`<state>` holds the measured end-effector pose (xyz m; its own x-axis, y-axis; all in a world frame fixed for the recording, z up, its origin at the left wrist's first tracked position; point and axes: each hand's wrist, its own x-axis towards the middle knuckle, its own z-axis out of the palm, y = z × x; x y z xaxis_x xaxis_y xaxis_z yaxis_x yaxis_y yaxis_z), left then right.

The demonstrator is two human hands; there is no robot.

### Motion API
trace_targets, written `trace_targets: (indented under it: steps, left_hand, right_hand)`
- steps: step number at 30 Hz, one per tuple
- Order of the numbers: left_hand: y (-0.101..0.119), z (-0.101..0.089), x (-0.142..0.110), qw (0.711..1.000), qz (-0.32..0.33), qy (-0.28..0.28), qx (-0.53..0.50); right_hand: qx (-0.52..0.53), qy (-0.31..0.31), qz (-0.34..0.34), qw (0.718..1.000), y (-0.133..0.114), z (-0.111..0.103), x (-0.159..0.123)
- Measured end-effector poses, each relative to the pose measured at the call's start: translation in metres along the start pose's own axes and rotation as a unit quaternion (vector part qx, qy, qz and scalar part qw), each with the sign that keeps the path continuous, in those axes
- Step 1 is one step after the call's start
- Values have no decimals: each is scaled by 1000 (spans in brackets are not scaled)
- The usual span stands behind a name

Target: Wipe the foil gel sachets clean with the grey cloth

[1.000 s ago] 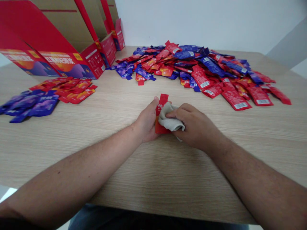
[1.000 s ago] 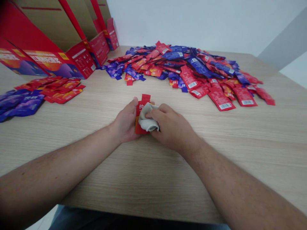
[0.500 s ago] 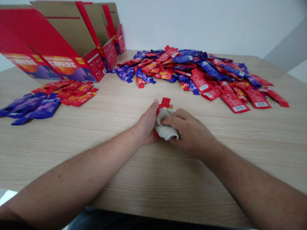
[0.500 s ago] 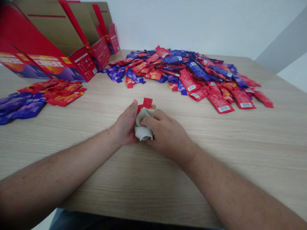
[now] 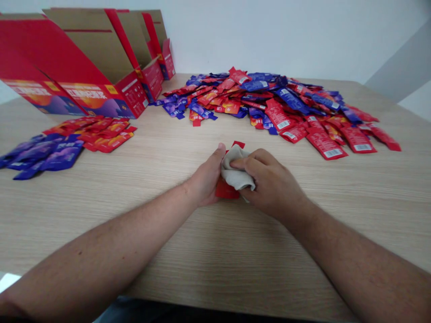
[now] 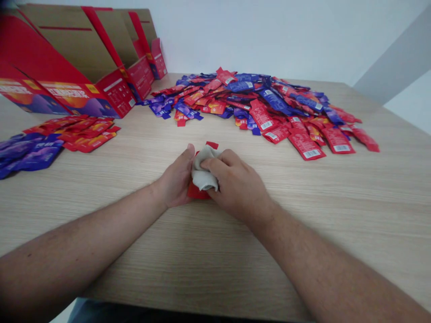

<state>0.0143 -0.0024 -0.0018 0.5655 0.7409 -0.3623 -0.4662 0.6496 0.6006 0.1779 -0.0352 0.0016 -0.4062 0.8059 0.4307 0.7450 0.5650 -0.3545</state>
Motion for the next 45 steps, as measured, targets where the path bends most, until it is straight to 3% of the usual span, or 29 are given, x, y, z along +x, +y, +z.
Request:
trace_targets:
  steps: [3, 8, 13, 18, 23, 27, 32, 37, 42, 45]
  left_hand:
    - [-1, 3, -2, 1000, 0, -8, 4]
    - [-3, 0, -2, 1000, 8, -1, 13]
    - [-3, -4, -1, 999, -11, -20, 50]
    - [-2, -2, -2, 998, 13, -16, 57]
    - [-1, -4, -3, 995, -25, -14, 98]
    - [-2, -3, -2, 998, 3, -26, 64]
    - [-2, -6, -2, 994, -29, -15, 104]
    - [-3, -8, -1, 997, -1, -35, 72]
    - [-2, -8, -1, 991, -40, 1, 126]
    - [-2, -8, -2, 995, -19, -1, 103]
  right_hand:
    - [-6, 54, 22, 998, 5, -1, 2]
    - [7, 33, -5, 999, 7, -2, 2]
    - [0, 78, 15, 997, 8, -2, 3]
    - [6, 33, -5, 999, 7, -2, 3]
    - [-4, 76, 29, 997, 12, -2, 4]
    - [4, 35, 1, 999, 10, -2, 3]
    - [-6, 73, 36, 997, 12, -2, 4]
    - [7, 24, 4, 1000, 11, -4, 4]
    - [-11, 68, 36, 997, 15, -5, 6]
    - [-1, 39, 17, 999, 10, -5, 4]
